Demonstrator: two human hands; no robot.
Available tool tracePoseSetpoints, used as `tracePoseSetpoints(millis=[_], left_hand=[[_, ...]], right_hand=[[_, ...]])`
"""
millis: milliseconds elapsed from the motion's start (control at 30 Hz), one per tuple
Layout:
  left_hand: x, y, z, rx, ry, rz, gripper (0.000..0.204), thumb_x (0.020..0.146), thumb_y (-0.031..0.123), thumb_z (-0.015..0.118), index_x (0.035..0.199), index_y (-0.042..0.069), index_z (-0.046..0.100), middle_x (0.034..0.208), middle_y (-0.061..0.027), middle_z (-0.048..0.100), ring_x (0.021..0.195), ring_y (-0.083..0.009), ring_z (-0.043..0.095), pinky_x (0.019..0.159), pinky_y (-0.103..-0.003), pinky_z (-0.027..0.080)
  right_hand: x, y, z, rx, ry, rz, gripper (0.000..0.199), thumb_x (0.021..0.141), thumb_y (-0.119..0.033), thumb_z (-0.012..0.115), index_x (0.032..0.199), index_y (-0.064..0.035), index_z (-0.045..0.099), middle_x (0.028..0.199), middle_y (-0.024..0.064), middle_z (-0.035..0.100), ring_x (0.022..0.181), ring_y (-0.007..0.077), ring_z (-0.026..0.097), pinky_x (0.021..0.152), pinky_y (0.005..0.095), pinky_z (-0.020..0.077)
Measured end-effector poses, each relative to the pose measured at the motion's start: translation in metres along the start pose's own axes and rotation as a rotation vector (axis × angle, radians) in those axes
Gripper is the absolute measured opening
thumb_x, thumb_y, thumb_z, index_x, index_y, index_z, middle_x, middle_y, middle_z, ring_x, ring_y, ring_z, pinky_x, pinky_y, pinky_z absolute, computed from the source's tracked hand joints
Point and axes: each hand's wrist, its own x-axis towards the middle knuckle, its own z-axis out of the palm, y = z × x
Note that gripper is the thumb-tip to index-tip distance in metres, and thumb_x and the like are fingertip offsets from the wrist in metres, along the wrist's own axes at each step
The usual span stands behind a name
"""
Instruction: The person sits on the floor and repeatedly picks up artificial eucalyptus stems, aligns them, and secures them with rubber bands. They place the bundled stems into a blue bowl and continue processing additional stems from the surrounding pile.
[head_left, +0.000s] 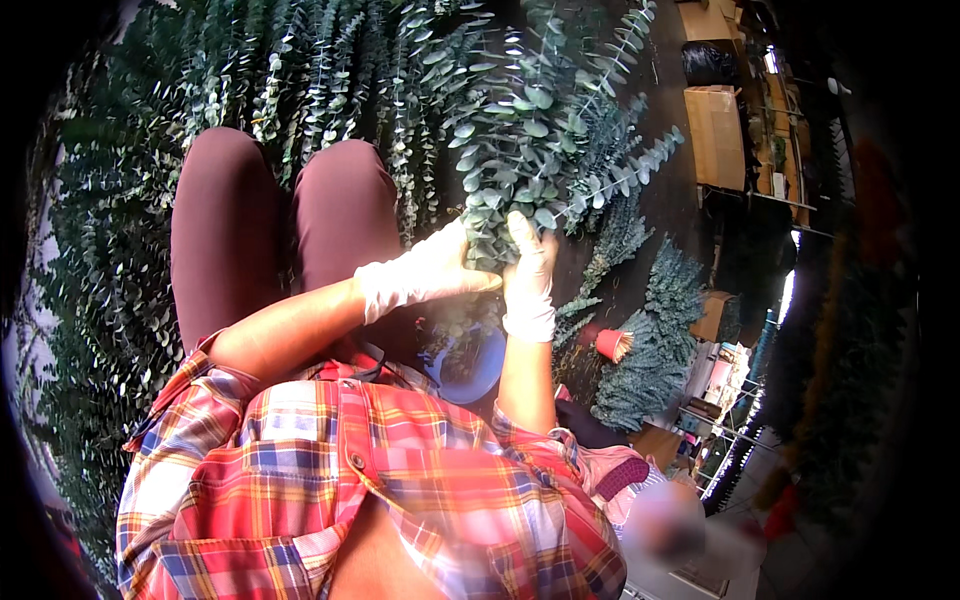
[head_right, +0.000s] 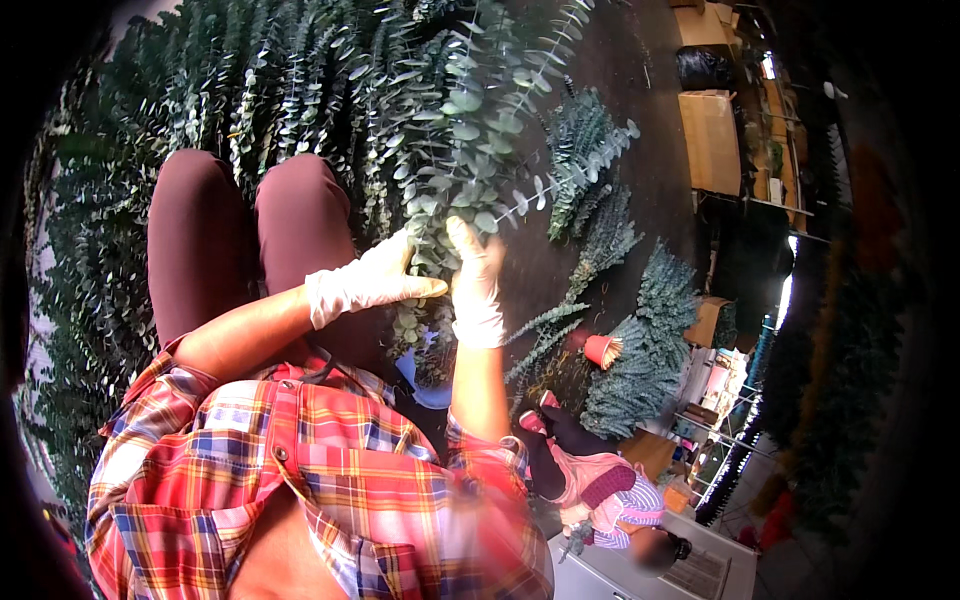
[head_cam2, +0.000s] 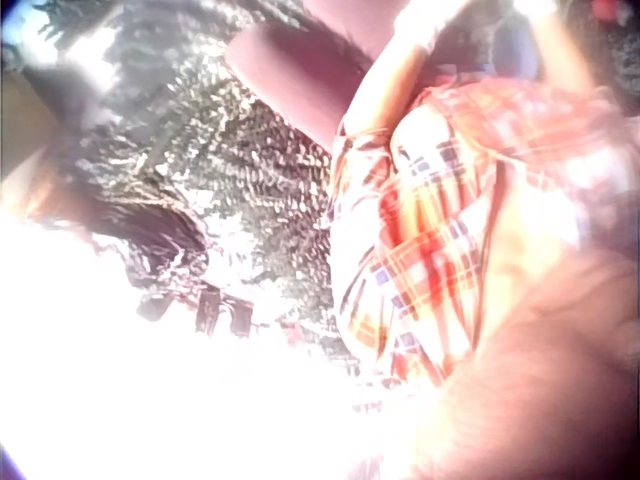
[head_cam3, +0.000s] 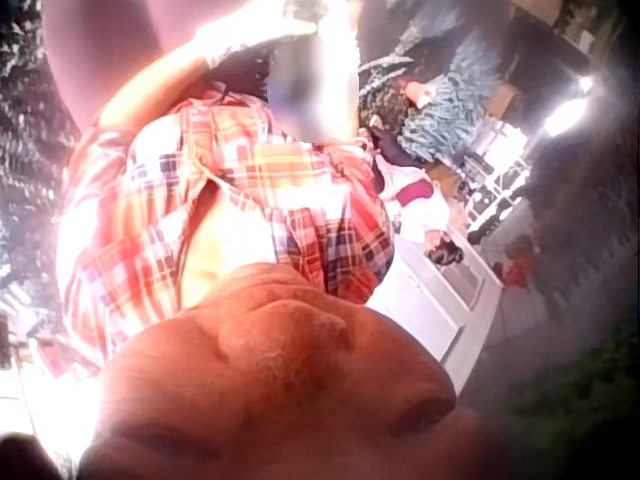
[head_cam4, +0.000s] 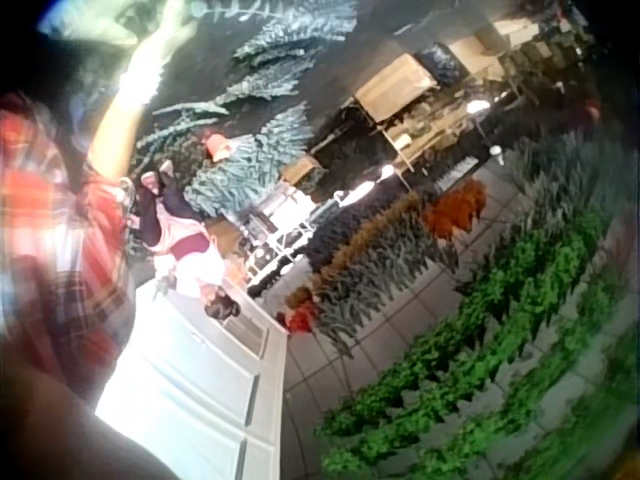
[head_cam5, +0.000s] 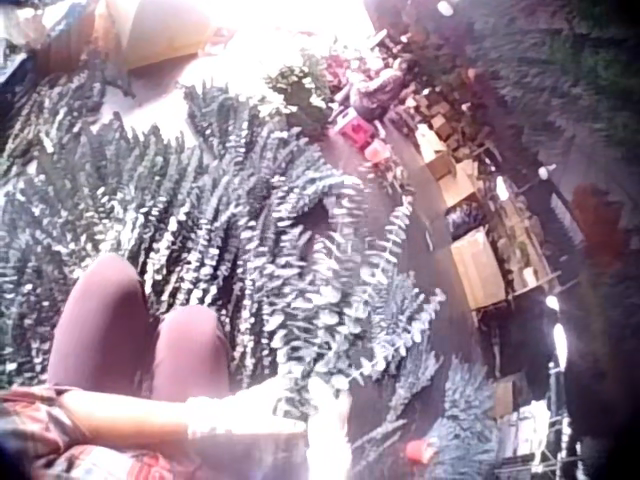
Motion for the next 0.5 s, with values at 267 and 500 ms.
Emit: tracePoseSetpoints(millis=[267,500], left_hand=[[0.008,0.009,-0.012,-0.504,-0.01,-0.068,0.037,0.075,0.009,0.074,0.108,0.004,0.058,0.094,0.0006,0.062,0.087,-0.0076,0.054,0.078,-0.025,0.046],[0.013,0.022,-0.012,-0.877,-0.028,-0.312,0.052,0.077,0.014,0.073,0.123,0.004,0.051,0.111,-0.0025,0.061,0.101,-0.0125,0.055,0.092,-0.029,0.043]], right_hand=[[0.001,-0.009,-0.009,0.16,-0.071,-0.065,0.04,0.083,-0.019,0.066,0.116,-0.002,0.052,0.107,0.0087,0.06,0.093,0.0199,0.059,0.082,0.0345,0.0498],[0.014,-0.011,-0.046,-0.336,-0.171,-0.185,0.05,0.089,-0.014,0.049,0.134,0.0018,0.036,0.129,0.0137,0.048,0.117,0.0252,0.048,0.103,0.0374,0.0338]])
